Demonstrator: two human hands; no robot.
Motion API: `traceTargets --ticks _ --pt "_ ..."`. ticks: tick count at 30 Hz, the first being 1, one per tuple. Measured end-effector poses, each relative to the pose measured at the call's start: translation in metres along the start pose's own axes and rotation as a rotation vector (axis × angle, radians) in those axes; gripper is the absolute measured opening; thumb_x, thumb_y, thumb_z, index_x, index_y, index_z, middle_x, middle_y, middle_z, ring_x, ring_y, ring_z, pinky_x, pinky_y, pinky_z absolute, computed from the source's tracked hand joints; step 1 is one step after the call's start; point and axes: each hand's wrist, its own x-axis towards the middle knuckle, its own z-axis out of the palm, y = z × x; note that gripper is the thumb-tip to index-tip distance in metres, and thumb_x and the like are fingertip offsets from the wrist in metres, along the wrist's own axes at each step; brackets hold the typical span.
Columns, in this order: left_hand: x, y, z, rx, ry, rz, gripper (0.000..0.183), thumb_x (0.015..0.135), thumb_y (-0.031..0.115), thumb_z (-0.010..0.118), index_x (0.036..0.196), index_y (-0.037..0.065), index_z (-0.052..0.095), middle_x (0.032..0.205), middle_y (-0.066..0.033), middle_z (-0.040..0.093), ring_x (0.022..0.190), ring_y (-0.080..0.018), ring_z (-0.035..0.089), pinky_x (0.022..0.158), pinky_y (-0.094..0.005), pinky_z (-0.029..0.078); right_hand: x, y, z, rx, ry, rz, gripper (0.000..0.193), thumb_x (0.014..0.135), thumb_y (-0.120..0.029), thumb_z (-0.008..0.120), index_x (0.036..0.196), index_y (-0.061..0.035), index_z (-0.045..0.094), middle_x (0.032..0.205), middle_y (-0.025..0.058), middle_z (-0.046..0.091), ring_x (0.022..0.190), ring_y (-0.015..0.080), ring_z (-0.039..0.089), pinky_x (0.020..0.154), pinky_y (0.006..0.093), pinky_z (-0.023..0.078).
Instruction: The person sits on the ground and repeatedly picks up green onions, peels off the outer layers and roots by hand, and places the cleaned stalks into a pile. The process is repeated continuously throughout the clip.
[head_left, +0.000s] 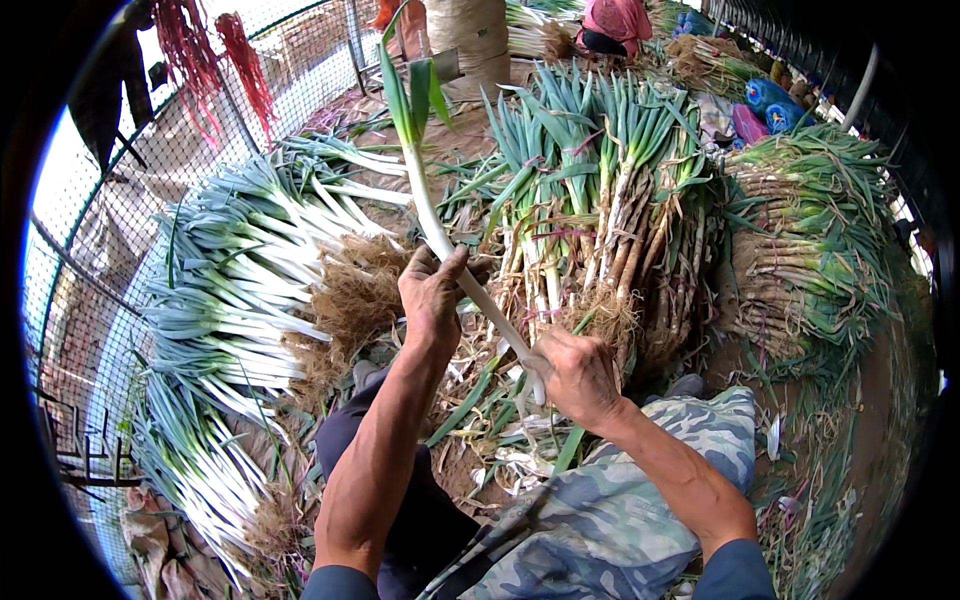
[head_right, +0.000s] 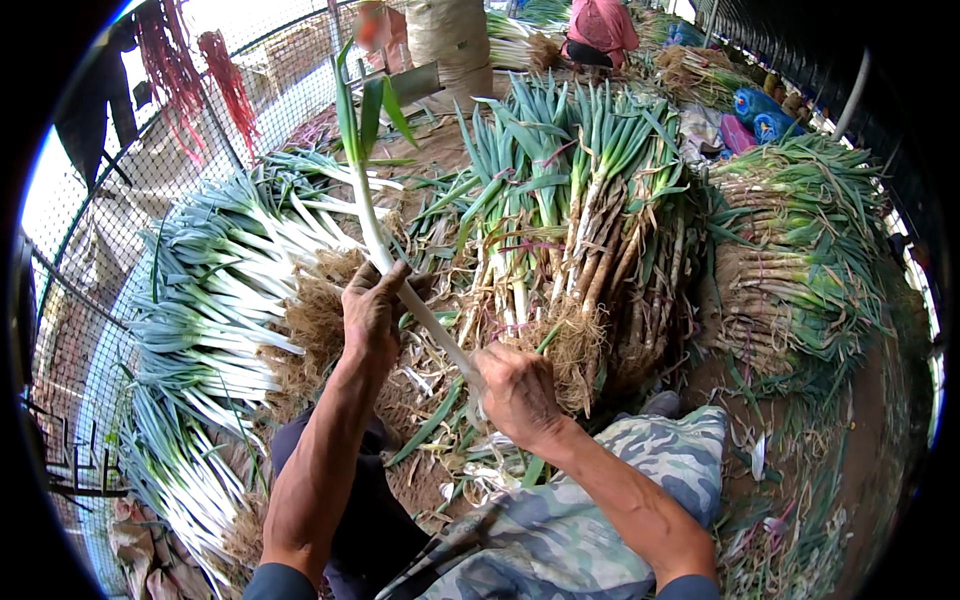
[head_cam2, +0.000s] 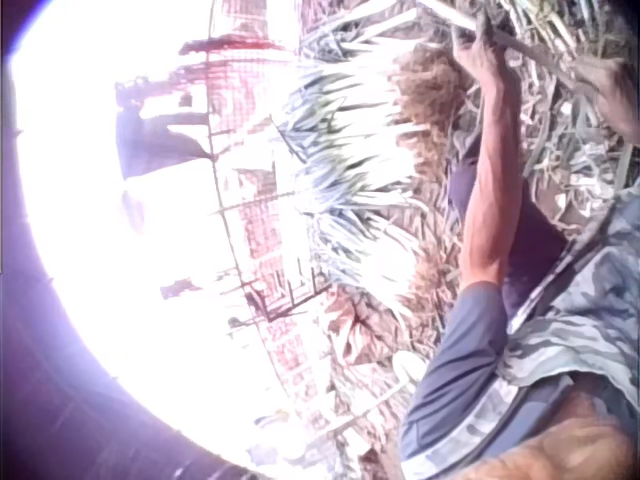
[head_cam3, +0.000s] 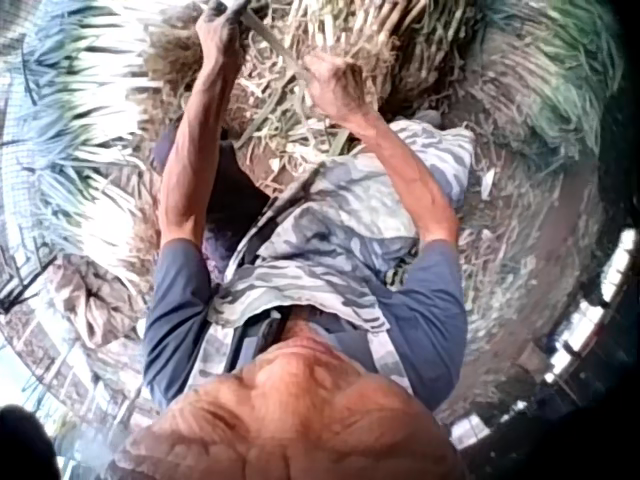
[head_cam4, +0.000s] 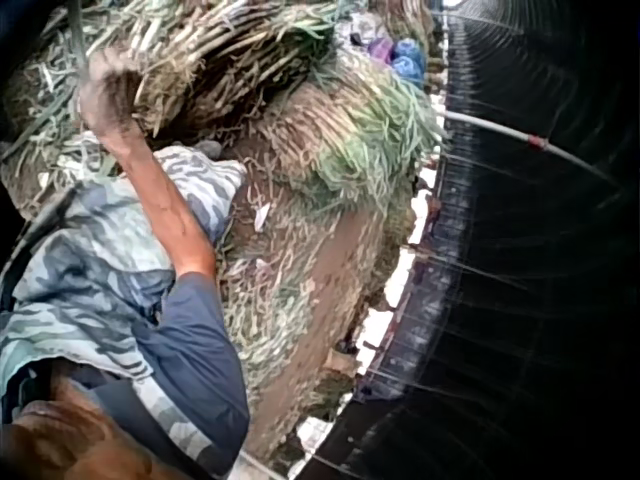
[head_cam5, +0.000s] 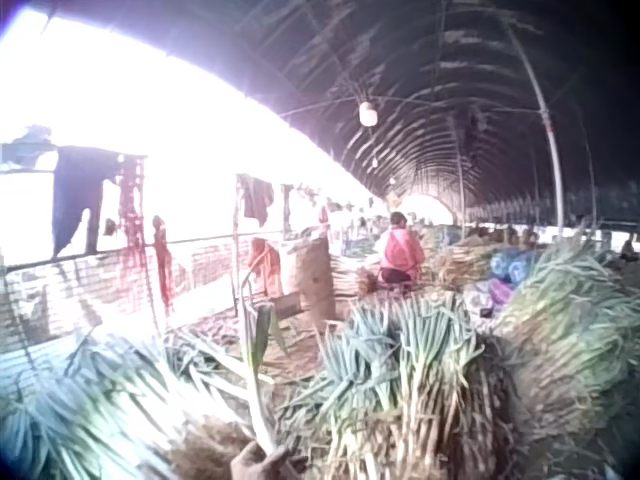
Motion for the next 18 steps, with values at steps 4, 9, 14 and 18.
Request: traceTargets --ticks 4,9,14,18 --pt "0.014 0.016 -0.021 -0.047 0.094 0.066 0.023 0.089 0.01 0.06 0.105 -0.004 0.052 0.085 -0.0172 0.066 0.076 -0.0262 0.068 0.068 -0.0347 0.058 -0.032 -0.014 0.016 0.336 -0.361 -0.067 0.012 0.082 -0.013 0.06 0.075 -0.0031 0.06 0.067 0.0128 0.056 0.061 0.026 0.06 0.058 0.0381 0.049" --pt "0.018 0.034 -0.031 -0.047 0.118 0.13 0.02 0.087 0.008 0.063 0.101 -0.004 0.054 0.08 -0.0131 0.065 0.072 -0.0257 0.069 0.063 -0.0354 0.057 -0.079 -0.029 0.039 0.294 -1.086 -0.172 0.021 0.077 -0.02 0.06 0.081 0.0013 0.063 0.077 0.0215 0.063 0.078 0.037 0.063 0.066 0.047 0.049" --pt "-0.017 0.07 -0.05 -0.088 0.102 0.188 0.021 0.086 0.011 0.065 0.099 -0.003 0.056 0.078 -0.012 0.066 0.067 -0.0229 0.067 0.062 -0.0341 0.055 -0.074 0.005 0.052 -0.116 -0.997 -0.082 0.029 0.078 -0.031 0.058 0.075 -0.0045 0.069 0.072 0.0187 0.063 0.071 0.0373 0.063 0.064 0.0474 0.049" --pt "-0.076 0.109 -0.066 -0.185 0.113 0.211 0.021 0.087 0.011 0.065 0.1 -0.003 0.056 0.081 -0.0124 0.066 0.07 -0.0224 0.067 0.063 -0.0325 0.055 -0.068 0.0 0.04 -0.114 -0.619 -0.117 0.022 0.068 -0.011 0.068 0.087 -0.004 0.061 0.082 0.0154 0.057 0.082 0.0358 0.059 0.07 0.0468 0.048"
